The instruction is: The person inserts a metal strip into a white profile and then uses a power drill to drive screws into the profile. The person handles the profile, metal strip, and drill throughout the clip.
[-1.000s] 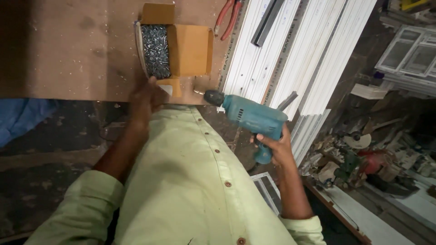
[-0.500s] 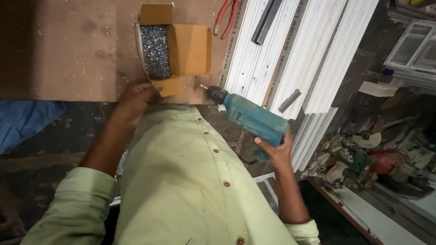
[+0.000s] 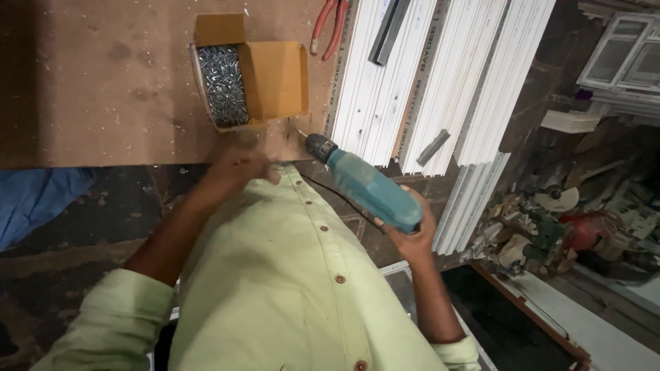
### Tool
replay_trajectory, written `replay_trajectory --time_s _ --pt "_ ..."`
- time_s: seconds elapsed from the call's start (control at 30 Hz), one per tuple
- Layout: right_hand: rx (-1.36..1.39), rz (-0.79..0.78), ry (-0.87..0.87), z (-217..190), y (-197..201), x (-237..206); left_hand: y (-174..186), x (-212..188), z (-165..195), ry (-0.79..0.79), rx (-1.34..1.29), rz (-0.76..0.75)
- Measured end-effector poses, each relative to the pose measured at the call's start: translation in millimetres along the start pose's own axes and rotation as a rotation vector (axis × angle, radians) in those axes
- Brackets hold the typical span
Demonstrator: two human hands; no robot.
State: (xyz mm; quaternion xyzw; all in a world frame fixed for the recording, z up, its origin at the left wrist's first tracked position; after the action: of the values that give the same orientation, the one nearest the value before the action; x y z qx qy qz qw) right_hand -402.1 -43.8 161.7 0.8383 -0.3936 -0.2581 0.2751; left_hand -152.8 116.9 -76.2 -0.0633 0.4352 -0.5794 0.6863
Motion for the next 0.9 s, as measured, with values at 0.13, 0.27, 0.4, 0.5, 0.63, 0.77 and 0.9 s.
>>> replay_trajectory --time_s 0.13,0.27,0.4,0.5,0.63,0.77,0.9 --pt "0.056 0.023 0.011 -2 6 -12 -28 8 22 0.093 -0.268 0.152" --pt "0.134 0.089 -0.022 1 16 -21 -56 -4 73 -0.209 -0.426 0.030" --pt "-0.109 0.162 0.038 -6 16 -23 -56 27 72 -0.098 -0.603 0.150" --pt "0.052 0.222 -0.356 33 21 -41 -26 26 87 -0.218 -0.708 0.351" --pt "-0.815 0.135 0.415 -36 12 -48 -3 9 113 -0.256 -0.584 0.437" --pt "-0.410 0.217 0.252 -3 33 -31 -22 5 123 -0.281 -0.446 0.339" --pt "0.252 0.281 -0.213 67 34 -25 -37 20 116 -0.284 -0.571 0.277"
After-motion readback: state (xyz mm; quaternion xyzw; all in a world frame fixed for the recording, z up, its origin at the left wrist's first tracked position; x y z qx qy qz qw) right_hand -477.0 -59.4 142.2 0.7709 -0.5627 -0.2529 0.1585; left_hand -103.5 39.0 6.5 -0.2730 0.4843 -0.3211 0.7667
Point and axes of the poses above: each hand's wrist, its own x-axis towards the middle knuckle, its own y-axis out of the back of the hand, z = x × y, the point moved 10 cm from there along x, towards the middle knuckle, and after that the axes turned 3 degrees about -x, right-handed, at the moved point
